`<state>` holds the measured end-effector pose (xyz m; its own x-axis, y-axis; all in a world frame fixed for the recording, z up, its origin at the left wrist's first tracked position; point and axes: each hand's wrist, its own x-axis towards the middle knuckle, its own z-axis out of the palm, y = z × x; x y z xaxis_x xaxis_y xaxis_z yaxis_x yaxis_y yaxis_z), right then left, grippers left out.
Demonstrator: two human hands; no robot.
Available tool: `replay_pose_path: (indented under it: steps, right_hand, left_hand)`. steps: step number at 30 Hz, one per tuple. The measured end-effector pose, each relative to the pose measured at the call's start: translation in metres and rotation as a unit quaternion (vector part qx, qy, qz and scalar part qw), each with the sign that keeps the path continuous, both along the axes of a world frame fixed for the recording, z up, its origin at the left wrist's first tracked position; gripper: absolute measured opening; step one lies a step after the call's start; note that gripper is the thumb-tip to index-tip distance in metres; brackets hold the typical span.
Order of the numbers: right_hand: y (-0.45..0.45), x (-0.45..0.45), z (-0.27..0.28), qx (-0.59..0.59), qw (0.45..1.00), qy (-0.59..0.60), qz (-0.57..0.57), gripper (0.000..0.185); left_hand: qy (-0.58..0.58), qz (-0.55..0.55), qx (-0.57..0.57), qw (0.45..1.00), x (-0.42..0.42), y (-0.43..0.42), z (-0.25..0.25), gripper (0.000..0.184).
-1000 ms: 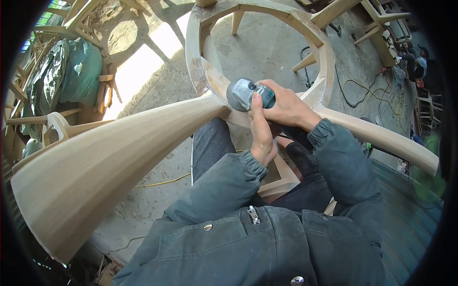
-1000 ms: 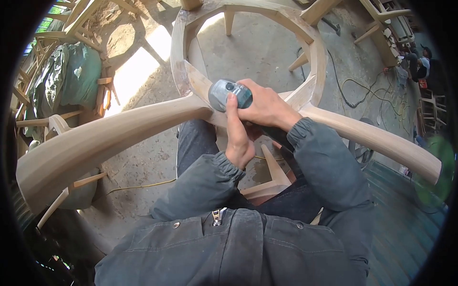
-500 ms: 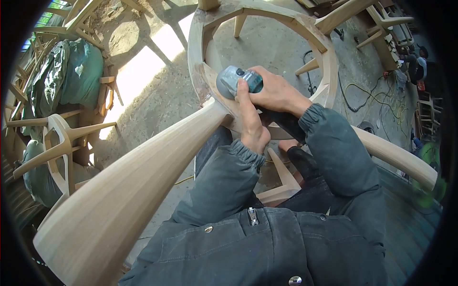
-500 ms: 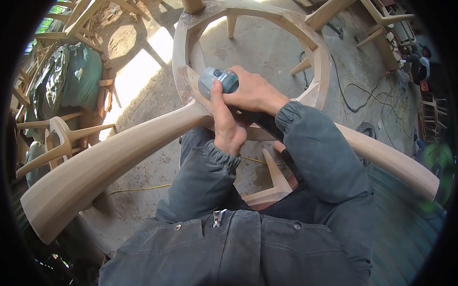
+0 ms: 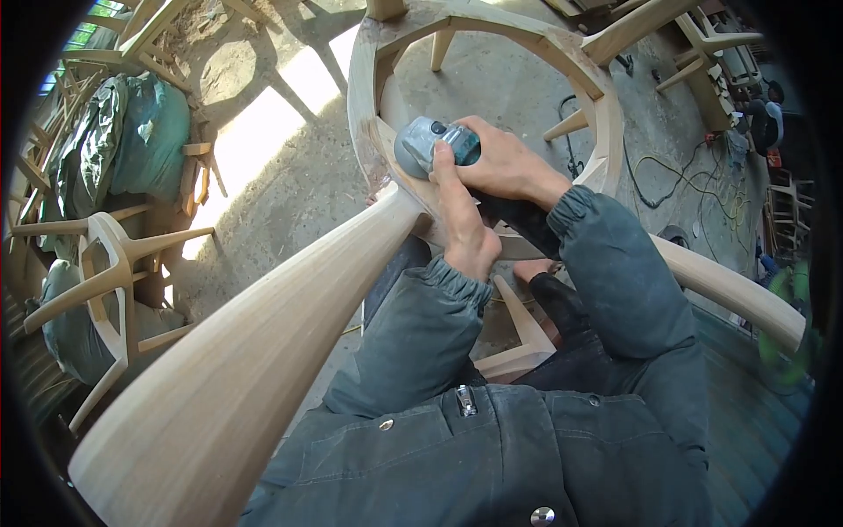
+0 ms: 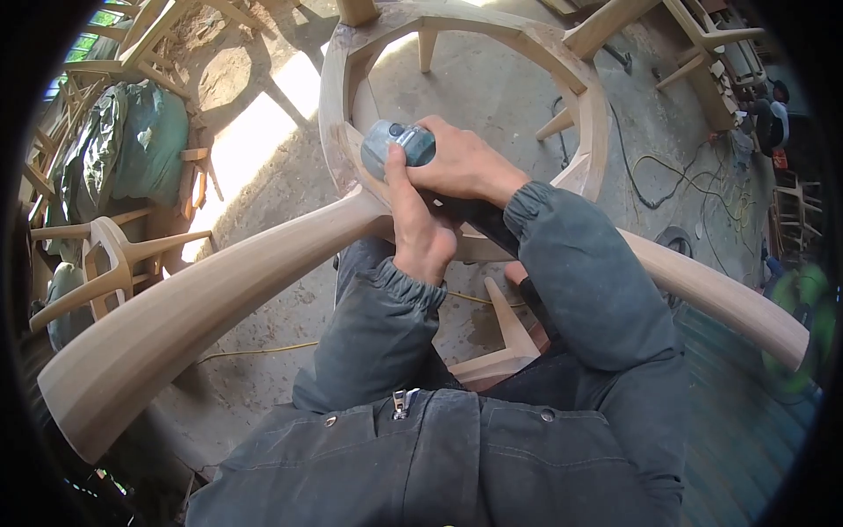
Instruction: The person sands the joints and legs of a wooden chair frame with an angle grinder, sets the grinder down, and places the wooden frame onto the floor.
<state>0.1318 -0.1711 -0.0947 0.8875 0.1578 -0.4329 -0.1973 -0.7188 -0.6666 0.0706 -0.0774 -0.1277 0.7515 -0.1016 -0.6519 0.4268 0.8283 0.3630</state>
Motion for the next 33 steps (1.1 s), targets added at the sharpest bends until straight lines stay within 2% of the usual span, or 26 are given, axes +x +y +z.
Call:
replay_pose_path:
  steps: [3, 8, 11, 14, 17, 19, 22, 27, 30, 32, 33]
  right_hand:
    - [0.013, 0.004, -0.011, -0.009, 0.999, -0.053, 0.0, 0.088]
    - [0.02, 0.014, -0.007, 0.019, 0.999, -0.04, 0.02, 0.09]
    - [0.009, -0.007, -0.001, 0.013, 0.998, -0.025, 0.052, 0.09]
    - [-0.004, -0.038, 0.002, -0.016, 1.0, -0.002, 0.026, 0.087]
    - [-0.02, -0.056, 0.006, -0.024, 0.999, 0.002, 0.039, 0.086]
    - [-0.021, -0.055, 0.006, -0.005, 0.999, -0.022, 0.037, 0.084]
    - [-0.006, -0.033, -0.001, 0.038, 0.999, -0.039, -0.002, 0.086]
    - [0.008, -0.02, -0.004, 0.03, 0.999, -0.018, 0.032, 0.086]
    - [-0.006, -0.048, 0.001, 0.006, 1.0, -0.006, 0.018, 0.086]
    - [-0.02, -0.07, 0.014, -0.032, 0.999, 0.028, 0.027, 0.083]
    - [-0.027, -0.083, 0.017, -0.034, 0.999, 0.024, 0.032, 0.083]
  left_hand:
    - [-0.002, 0.015, 0.01, 1.0, 0.012, 0.012, 0.003, 0.072]
    - [0.014, -0.007, 0.013, 1.0, 0.021, 0.022, -0.012, 0.077]
    - [-0.016, -0.001, 0.008, 1.0, -0.008, 0.012, -0.009, 0.081]
    - [-0.038, -0.013, 0.021, 0.999, -0.038, -0.003, -0.003, 0.078]
    - [0.012, -0.061, -0.011, 0.998, -0.055, -0.006, 0.021, 0.08]
    - [0.039, -0.098, 0.015, 0.994, -0.053, -0.006, 0.024, 0.081]
    - [0.001, -0.147, 0.028, 0.989, -0.024, 0.016, 0.009, 0.083]
    - [0.003, -0.115, 0.033, 0.993, -0.015, 0.027, 0.0, 0.081]
    - [-0.003, -0.124, 0.035, 0.992, -0.045, 0.011, -0.005, 0.08]
    - [-0.008, -0.071, -0.011, 0.997, -0.072, -0.015, -0.008, 0.08]
    - [0.005, -0.094, -0.021, 0.995, -0.088, -0.02, -0.003, 0.081]
